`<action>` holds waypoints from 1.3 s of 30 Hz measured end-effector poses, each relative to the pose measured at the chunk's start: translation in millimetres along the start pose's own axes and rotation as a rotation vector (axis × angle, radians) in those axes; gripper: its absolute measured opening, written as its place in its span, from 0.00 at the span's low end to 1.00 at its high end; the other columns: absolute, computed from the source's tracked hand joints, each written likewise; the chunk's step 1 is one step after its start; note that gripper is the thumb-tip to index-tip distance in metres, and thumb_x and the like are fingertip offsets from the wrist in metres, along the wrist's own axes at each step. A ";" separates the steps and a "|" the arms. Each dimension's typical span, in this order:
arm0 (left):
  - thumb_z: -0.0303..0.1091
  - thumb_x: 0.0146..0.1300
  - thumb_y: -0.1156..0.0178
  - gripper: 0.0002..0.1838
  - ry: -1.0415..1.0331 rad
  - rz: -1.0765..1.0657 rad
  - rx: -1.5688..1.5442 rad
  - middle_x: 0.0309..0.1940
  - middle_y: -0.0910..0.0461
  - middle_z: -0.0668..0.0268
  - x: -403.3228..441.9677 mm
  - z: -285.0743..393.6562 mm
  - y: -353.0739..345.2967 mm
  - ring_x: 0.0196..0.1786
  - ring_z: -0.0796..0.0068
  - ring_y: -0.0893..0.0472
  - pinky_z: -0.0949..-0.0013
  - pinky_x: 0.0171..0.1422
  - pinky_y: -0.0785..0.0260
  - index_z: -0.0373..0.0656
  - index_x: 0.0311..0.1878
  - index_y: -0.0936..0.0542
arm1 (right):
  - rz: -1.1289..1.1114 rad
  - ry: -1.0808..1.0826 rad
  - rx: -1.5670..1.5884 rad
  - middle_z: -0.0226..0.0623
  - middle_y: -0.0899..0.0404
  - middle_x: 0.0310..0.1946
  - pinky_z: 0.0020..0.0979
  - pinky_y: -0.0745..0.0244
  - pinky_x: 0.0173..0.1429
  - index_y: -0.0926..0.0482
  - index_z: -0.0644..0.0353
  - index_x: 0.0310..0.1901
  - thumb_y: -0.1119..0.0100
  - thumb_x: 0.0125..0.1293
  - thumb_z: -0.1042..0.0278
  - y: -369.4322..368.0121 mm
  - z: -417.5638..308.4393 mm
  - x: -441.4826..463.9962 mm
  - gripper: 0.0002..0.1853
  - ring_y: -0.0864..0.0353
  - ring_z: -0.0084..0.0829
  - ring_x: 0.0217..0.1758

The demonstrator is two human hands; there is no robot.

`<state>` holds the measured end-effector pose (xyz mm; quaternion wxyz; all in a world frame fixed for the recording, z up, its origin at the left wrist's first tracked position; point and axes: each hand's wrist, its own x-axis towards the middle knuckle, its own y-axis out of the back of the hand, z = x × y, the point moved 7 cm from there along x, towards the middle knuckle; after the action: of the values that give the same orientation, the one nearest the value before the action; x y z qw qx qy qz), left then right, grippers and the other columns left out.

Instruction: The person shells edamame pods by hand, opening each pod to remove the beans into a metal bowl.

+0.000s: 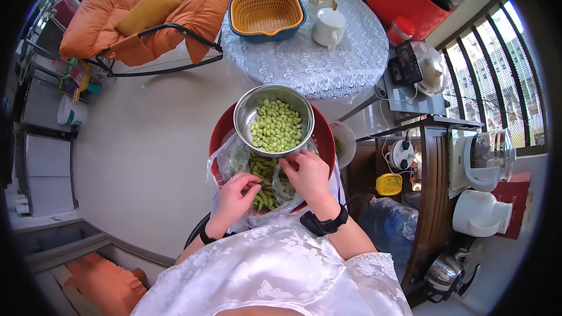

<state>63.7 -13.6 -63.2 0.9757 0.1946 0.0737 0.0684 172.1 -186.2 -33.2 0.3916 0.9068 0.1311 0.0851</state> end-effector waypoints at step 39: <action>0.30 0.60 0.30 0.09 -0.187 0.208 0.205 0.37 0.14 0.56 -6.4 48.2 2.9 0.42 0.53 0.17 0.58 0.47 0.24 0.37 0.42 0.15 | -0.304 -0.132 0.779 0.24 0.19 0.30 0.19 0.31 0.33 0.13 0.66 0.40 0.29 0.62 0.72 -35.5 3.3 -31.3 0.08 0.27 0.13 0.29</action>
<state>65.3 -29.8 -17.2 0.9410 0.3051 -0.0312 0.1429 137.1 -174.7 -63.0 0.0354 0.9608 0.2605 -0.0878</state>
